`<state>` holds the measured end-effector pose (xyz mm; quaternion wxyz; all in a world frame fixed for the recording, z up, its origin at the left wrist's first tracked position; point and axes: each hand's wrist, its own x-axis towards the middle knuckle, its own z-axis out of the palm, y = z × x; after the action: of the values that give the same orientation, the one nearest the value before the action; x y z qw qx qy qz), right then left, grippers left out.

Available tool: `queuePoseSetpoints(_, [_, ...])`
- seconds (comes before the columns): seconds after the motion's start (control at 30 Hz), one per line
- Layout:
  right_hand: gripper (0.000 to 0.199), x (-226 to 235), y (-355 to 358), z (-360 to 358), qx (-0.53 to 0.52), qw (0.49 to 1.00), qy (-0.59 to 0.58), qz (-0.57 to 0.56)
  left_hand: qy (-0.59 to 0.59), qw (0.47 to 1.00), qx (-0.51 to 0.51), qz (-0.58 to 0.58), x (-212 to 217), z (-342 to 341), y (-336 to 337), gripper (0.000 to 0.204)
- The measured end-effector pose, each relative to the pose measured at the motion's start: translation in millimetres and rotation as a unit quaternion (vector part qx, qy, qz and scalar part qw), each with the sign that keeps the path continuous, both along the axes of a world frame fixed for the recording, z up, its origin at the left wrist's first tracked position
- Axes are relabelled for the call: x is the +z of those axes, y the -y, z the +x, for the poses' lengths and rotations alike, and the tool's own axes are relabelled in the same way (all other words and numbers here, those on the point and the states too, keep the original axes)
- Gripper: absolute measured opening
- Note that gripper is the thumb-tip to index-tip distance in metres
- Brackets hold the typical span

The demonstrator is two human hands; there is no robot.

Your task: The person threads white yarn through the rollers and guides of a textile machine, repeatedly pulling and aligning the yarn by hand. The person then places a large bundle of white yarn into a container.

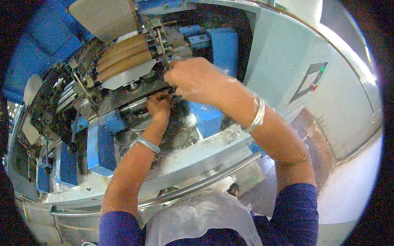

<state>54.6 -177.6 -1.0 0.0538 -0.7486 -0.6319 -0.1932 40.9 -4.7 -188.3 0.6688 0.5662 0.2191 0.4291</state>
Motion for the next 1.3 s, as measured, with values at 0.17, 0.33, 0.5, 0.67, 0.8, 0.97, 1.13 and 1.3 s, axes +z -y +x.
queuePoseSetpoints(0.17, [0.011, -45.4, 5.9, -28.4, 0.029, 0.977, 0.199, 0.065, -0.101, 0.966, 0.110, 0.210, 4.4, -1.8, 1.9, 0.014])
queuePoseSetpoints(0.33, [0.012, -60.7, 8.4, -41.7, 0.030, 0.961, 0.270, -0.053, -0.061, 0.997, -0.054, 0.016, 30.9, -33.3, 2.4, 0.024])
queuePoseSetpoints(0.5, [0.012, -33.7, -20.7, -24.7, 0.166, 0.915, 0.252, -0.267, 0.016, 0.969, -0.159, 0.187, 68.0, -163.5, 30.9, 0.026])
queuePoseSetpoints(0.67, [0.052, -36.3, -61.0, -7.7, 0.240, 0.842, 0.200, -0.439, -0.145, 0.765, 0.120, 0.616, 66.5, -338.9, 23.1, 0.039])
queuePoseSetpoints(0.8, [0.050, -55.5, -66.2, 1.8, 0.265, 0.838, 0.008, -0.477, -0.286, 0.784, 0.408, 0.370, -5.0, -409.3, 4.9, 0.028])
queuePoseSetpoints(0.97, [0.047, -67.3, -74.7, -1.8, 0.259, 0.798, -0.030, -0.544, -0.372, 0.837, 0.400, -0.028, -91.5, -462.3, -2.9, 0.034])
queuePoseSetpoints(1.13, [0.048, -51.9, -75.9, -12.4, 0.236, 0.813, -0.079, -0.526, -0.371, 0.838, 0.386, 0.107, -88.5, -461.3, 6.8, 0.056])
queuePoseSetpoints(1.3, [0.052, -38.3, -83.1, -25.1, 0.223, 0.821, -0.142, -0.507, -0.400, 0.737, 0.465, 0.286, -74.1, -440.9, 8.6, 0.055])
